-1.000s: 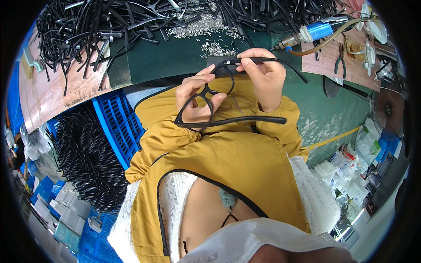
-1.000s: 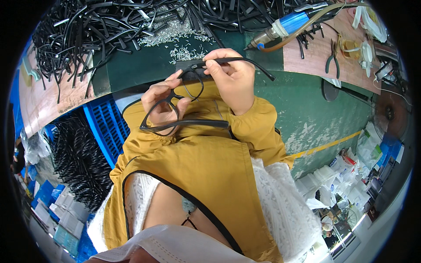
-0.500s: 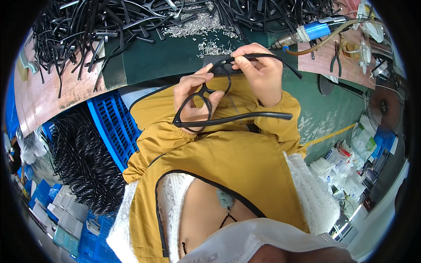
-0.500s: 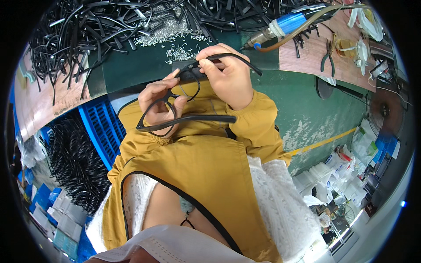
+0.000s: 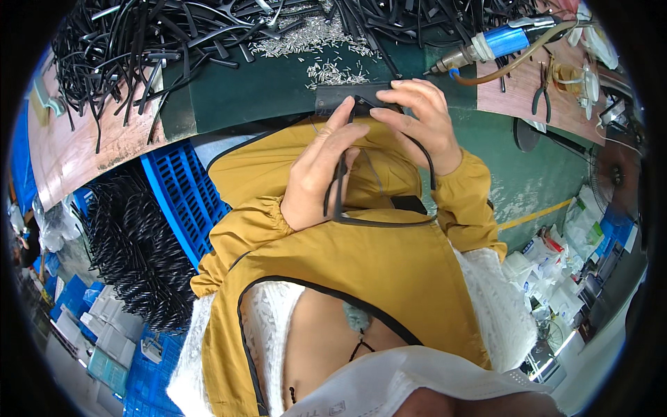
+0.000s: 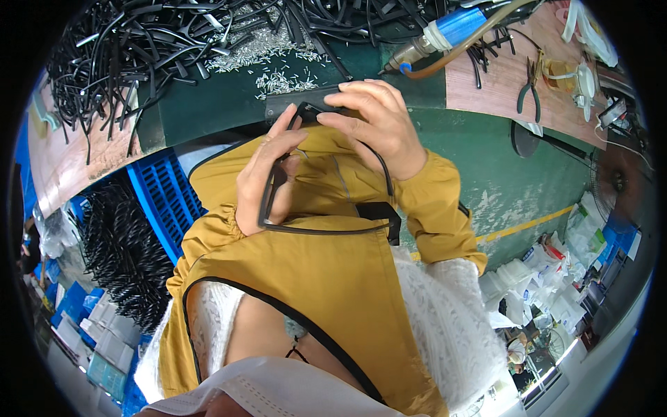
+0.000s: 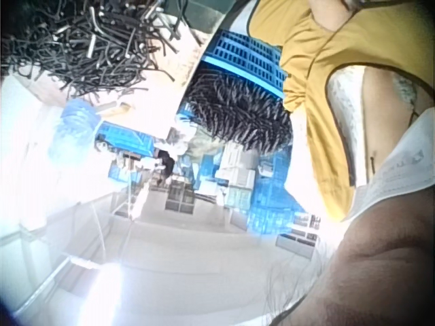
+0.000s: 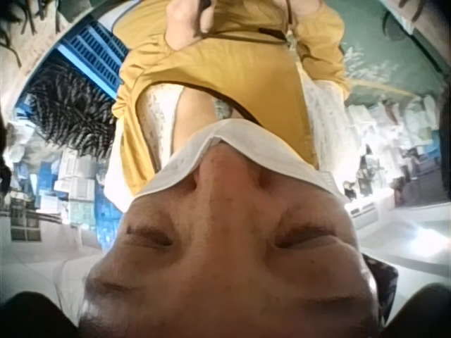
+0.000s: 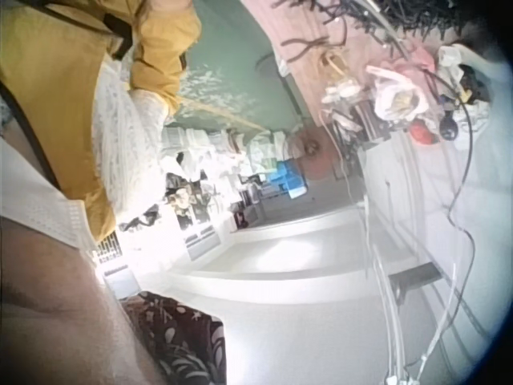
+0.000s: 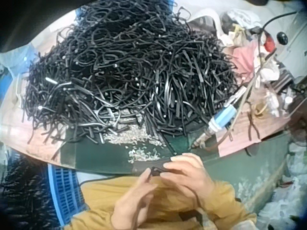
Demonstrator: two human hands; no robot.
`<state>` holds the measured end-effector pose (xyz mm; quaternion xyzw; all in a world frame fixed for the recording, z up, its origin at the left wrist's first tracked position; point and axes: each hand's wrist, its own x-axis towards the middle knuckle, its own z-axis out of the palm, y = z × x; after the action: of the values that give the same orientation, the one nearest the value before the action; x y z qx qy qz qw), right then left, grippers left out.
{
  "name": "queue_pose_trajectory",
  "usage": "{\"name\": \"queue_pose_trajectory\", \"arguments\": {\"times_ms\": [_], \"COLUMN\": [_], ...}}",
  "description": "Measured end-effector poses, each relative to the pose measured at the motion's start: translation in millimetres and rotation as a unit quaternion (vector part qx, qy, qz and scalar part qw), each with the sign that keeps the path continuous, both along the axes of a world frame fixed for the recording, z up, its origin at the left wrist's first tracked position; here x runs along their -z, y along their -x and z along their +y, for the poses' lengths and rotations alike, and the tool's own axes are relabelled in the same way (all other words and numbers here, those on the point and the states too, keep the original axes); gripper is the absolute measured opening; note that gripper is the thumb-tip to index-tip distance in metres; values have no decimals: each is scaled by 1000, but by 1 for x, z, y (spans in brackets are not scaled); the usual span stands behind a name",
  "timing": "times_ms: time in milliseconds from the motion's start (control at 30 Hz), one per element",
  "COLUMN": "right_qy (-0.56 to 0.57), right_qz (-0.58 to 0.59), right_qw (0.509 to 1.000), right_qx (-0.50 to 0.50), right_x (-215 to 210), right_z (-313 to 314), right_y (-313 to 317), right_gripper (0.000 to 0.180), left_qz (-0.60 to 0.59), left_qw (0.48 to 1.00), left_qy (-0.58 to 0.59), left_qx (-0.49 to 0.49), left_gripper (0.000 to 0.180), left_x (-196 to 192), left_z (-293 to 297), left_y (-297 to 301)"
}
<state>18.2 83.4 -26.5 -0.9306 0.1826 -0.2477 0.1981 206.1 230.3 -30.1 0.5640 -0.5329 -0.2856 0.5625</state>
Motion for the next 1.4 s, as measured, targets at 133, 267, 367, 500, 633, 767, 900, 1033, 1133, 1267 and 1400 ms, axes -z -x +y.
{"name": "queue_pose_trajectory", "arguments": {"times_ms": [133, 267, 367, 500, 633, 767, 900, 1033, 1133, 1267, 1400], "right_qy": [97, -120, -291, -554, -559, -547, -537, -545, -599, -580, -578], "right_qz": [-216, -371, -576, -569, -509, -498, -543, -478, -449, -436, -497], "right_qw": [967, 840, 736, 588, 623, 661, 644, 669, 650, 668, 645], "right_qx": [91, 378, 205, -153, -200, -128, -49, -161, -134, -166, -51], "right_x": [-2, -16, -21, -23, -11, -1, -11, -23, -23, -19, -23], "right_z": [-18, -66, -109, -129, -118, -107, -99, -82, -68, -65, -64], "right_y": [15, -7, -38, -59, -78, -95, -96, -94, -94, -97, -94], "right_gripper": [24, 44, 35, 44, 39, 28, 23, 30, 33, 34, 33], "left_qz": [-70, -95, -90, -86, -92, -54, -35, -43, -75, -98, -70], "left_qw": [997, 995, 995, 996, 996, 998, 999, 998, 996, 992, 995], "left_qy": [-39, -19, -18, -19, -4, -28, -8, 0, -11, -37, -45], "left_qx": [15, 16, 26, 17, -1, -3, 26, 36, 39, 64, 56], "left_gripper": [46, 46, 43, 41, 43, 27, 18, 23, 41, 41, 41], "left_x": [-8, -7, -5, -1, 2, 2, 5, 7, 3, -4, -1], "left_z": [-3, -4, -3, -2, -6, -4, -2, -3, -5, -4, -5], "left_y": [3, 6, 5, 3, 2, 2, -2, -7, -10, -15, -16]}}
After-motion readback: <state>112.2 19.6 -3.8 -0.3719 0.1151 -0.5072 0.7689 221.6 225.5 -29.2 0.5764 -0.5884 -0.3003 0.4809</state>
